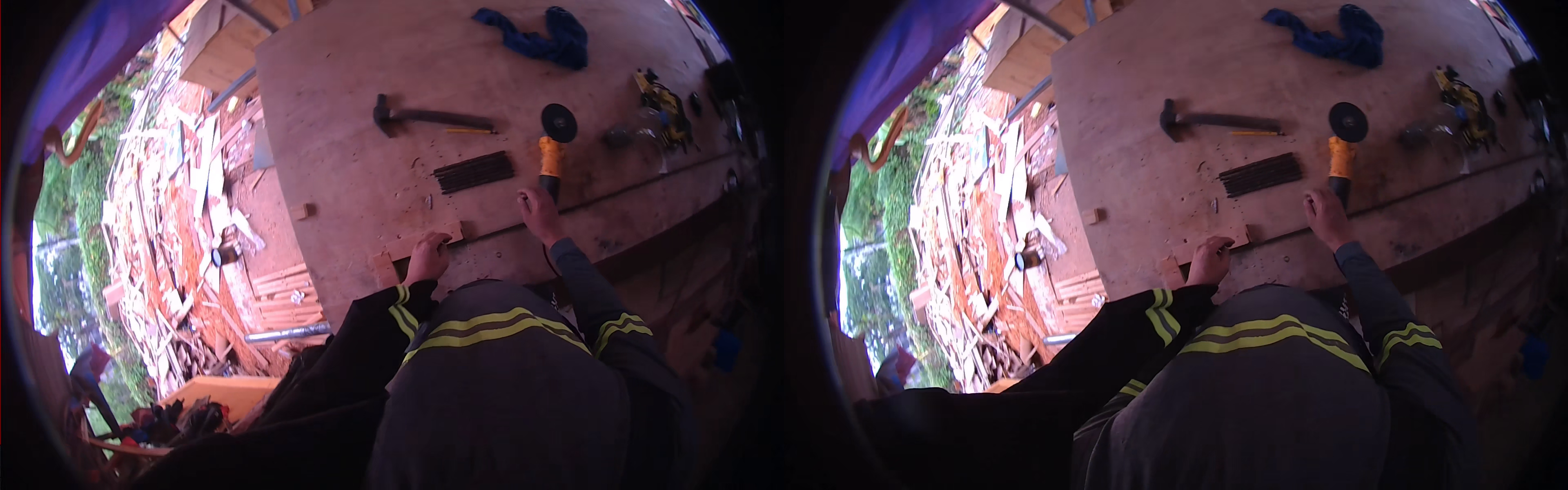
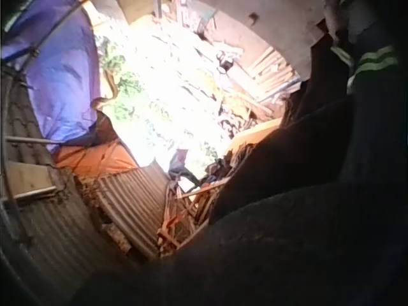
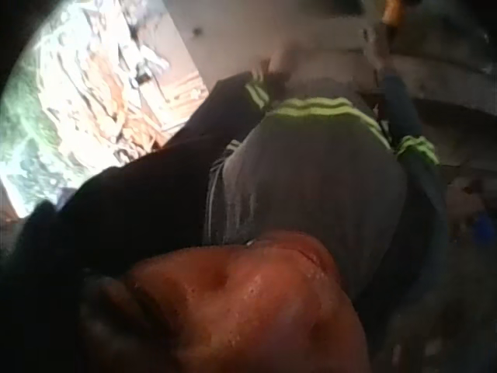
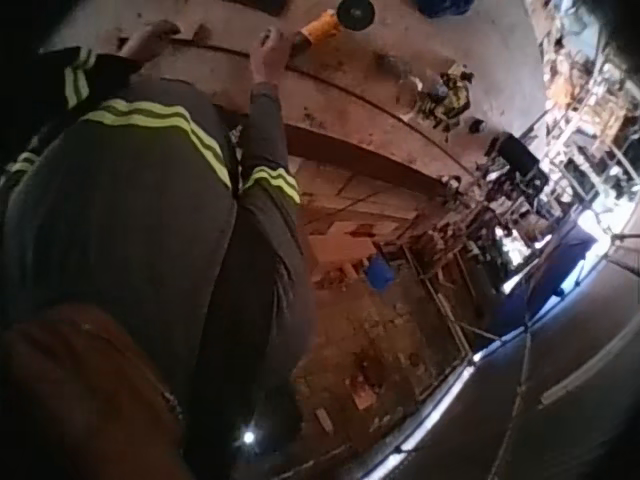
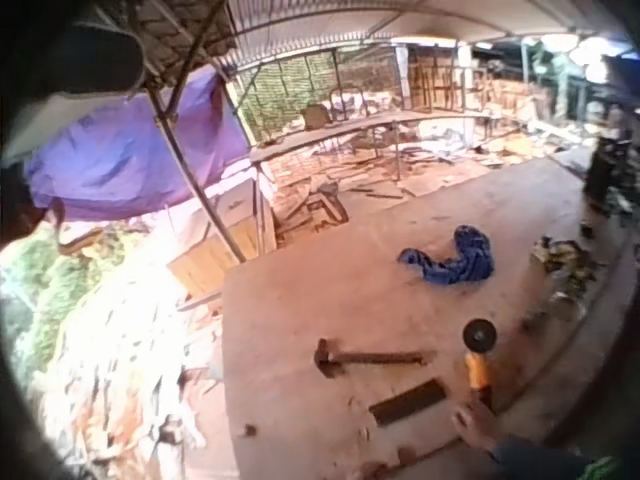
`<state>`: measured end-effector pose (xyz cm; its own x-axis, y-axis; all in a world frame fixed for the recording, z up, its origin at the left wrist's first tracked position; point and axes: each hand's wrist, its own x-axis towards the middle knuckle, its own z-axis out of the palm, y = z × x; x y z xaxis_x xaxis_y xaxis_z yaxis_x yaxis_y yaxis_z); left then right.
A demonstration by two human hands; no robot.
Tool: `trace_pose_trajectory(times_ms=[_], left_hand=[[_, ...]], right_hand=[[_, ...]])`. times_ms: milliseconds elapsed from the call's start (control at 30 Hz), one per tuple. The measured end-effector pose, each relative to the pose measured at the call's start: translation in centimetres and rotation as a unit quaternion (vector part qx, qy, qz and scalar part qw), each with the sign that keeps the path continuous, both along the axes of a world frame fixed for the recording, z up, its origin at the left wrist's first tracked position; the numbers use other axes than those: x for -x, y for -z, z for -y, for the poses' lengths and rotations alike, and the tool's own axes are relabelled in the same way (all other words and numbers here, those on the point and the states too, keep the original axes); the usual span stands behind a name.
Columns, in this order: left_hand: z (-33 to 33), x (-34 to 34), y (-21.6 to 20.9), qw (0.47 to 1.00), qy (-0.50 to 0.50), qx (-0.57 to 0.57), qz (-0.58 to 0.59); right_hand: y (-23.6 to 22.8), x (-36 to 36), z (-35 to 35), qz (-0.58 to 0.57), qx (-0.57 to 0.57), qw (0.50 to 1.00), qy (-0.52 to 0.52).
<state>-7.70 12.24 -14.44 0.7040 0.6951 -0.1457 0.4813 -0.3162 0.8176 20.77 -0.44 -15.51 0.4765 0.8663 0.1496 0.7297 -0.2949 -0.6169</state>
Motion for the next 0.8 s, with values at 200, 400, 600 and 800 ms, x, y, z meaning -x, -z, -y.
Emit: trace_pose_trajectory(times_ms=[200, 400, 600, 800], left_hand=[[3.2, -7.5, 4.6, 0.973, 0.183, -0.113, 0.077], [5.2, -12.8, 6.8, 0.951, 0.232, -0.172, -0.107], [7.0, -13.6, 7.7, 0.946, 0.194, -0.185, -0.180], [11.7, -19.1, -3.5, 0.904, -0.115, 0.313, -0.267]], right_hand=[[-0.3, 0.8, 9.7, -0.044, 0.049, 0.990, 0.125], [4.3, -3.0, 16.5, 0.027, 0.084, 0.989, 0.120], [4.6, -11.1, 18.9, 0.185, 0.299, 0.935, -0.041], [7.1, -21.1, 19.6, 0.051, 0.147, 0.988, 0.002]])
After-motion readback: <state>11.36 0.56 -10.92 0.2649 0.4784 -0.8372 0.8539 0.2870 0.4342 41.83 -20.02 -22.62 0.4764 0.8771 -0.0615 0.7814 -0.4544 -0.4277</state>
